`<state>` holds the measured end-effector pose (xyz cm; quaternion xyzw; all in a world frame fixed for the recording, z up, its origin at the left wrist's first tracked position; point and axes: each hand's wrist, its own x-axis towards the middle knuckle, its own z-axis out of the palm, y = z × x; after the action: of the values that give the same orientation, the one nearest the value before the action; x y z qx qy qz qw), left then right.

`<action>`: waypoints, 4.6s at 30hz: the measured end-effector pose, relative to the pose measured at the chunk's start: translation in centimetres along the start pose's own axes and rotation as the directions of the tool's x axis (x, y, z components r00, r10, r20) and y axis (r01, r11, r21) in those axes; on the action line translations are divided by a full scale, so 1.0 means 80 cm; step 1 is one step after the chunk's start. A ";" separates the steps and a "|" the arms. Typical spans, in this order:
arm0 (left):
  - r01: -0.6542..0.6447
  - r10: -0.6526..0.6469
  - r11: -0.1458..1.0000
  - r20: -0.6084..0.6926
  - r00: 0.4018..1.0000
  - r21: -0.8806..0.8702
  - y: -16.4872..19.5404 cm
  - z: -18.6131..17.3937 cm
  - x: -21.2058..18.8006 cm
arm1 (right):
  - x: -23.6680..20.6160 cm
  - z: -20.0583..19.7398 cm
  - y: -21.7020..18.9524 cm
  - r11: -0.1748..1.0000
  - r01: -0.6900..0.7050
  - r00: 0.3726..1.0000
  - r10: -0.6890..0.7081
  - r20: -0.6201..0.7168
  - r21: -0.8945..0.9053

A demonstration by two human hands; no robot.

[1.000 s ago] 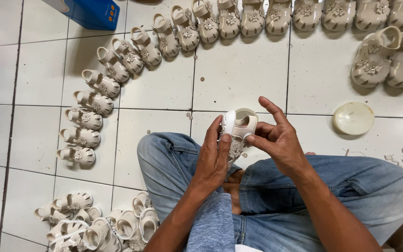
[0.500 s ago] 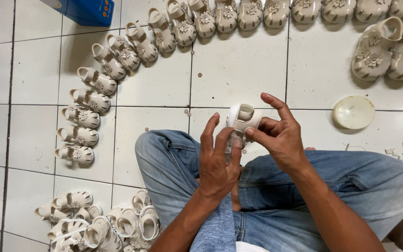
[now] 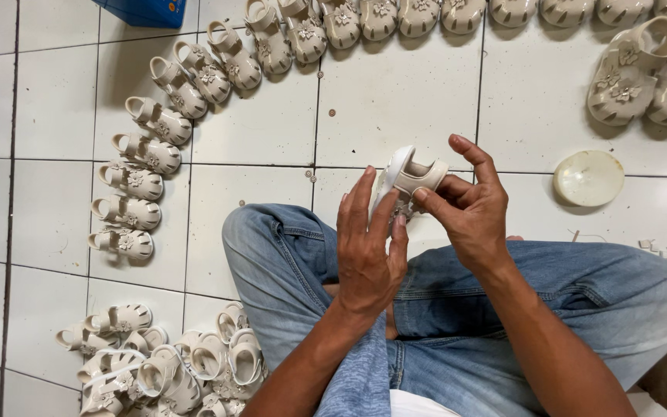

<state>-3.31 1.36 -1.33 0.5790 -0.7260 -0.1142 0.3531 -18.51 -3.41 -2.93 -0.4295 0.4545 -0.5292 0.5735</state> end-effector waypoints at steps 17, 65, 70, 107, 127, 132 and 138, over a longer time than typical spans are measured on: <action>0.308 -0.298 0.909 0.080 0.951 -0.282 0.003 0.001 0.029 | 0.002 -0.005 0.003 0.998 -0.055 0.997 0.056 0.054 -0.017; 0.389 -0.385 0.921 0.157 0.910 0.003 -0.181 -0.157 -0.041 | 0.038 0.009 0.133 -0.008 0.308 0.943 0.137 0.304 -0.951; 0.489 -0.460 0.860 0.193 0.867 -0.146 -0.216 -0.165 -0.035 | 0.023 0.002 0.114 0.101 0.340 0.940 -0.023 0.339 -0.935; 0.679 -0.128 0.387 0.693 0.710 -0.624 -0.071 -0.162 -0.011 | -0.093 0.052 -0.001 0.790 0.480 0.839 -0.287 0.462 -0.382; 0.758 -0.064 0.282 0.777 0.626 -0.588 -0.079 -0.168 -0.006 | -0.071 0.051 -0.013 0.701 0.609 0.733 -0.320 0.600 -0.371; 0.769 -0.130 0.356 0.787 0.603 -0.531 -0.081 -0.168 -0.004 | -0.079 0.049 -0.021 0.782 0.518 0.792 -0.286 0.540 -0.347; 0.777 -0.157 0.416 0.804 0.573 -0.472 -0.077 -0.168 -0.001 | -0.075 0.050 -0.021 0.740 0.562 0.770 -0.308 0.558 -0.368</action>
<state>10.03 2.83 4.81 0.4679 -0.4517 -0.7200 0.2421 -15.12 2.53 -0.05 -0.7764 0.3116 -0.3918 0.3828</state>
